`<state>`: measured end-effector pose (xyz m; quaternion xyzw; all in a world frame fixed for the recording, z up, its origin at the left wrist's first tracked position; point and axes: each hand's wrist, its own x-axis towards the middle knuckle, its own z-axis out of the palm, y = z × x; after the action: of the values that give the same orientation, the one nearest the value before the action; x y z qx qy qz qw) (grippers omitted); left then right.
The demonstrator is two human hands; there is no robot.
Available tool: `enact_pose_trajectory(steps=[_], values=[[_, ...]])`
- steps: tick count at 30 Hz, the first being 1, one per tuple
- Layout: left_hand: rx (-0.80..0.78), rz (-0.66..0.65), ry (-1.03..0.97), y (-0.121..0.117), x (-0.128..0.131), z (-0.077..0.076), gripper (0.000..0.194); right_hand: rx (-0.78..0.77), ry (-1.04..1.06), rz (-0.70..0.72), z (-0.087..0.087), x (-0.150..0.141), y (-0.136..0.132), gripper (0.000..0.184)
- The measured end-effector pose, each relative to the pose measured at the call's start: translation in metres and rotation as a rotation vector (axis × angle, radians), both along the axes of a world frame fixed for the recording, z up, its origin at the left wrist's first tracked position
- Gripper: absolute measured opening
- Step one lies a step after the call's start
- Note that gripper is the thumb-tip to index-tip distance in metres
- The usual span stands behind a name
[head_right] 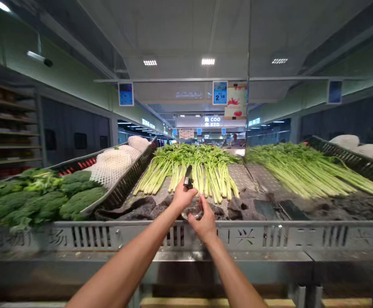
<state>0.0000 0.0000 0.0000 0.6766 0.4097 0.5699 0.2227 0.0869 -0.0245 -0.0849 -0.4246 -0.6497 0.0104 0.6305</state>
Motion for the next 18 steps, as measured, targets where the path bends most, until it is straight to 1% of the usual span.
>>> enact_pose_trajectory(steps=[3, 6, 11, 18], values=[[0.015, -0.006, 0.006, -0.001, 0.005, -0.001, 0.024, 0.027, 0.005, 0.003, -0.001, 0.004, 0.001, 0.061], [0.03, 0.007, 0.025, -0.005, 0.009, 0.001, 0.021, 0.038, 0.009, 0.007, 0.0, 0.009, -0.001, 0.061], [0.032, 0.025, 0.062, -0.011, 0.016, 0.007, 0.024, 0.056, 0.02, 0.021, 0.002, 0.016, -0.003, 0.062], [-0.08, 0.057, 0.067, -0.002, 0.029, -0.001, 0.02, 0.058, 0.005, -0.052, -0.004, 0.025, -0.004, 0.06]])
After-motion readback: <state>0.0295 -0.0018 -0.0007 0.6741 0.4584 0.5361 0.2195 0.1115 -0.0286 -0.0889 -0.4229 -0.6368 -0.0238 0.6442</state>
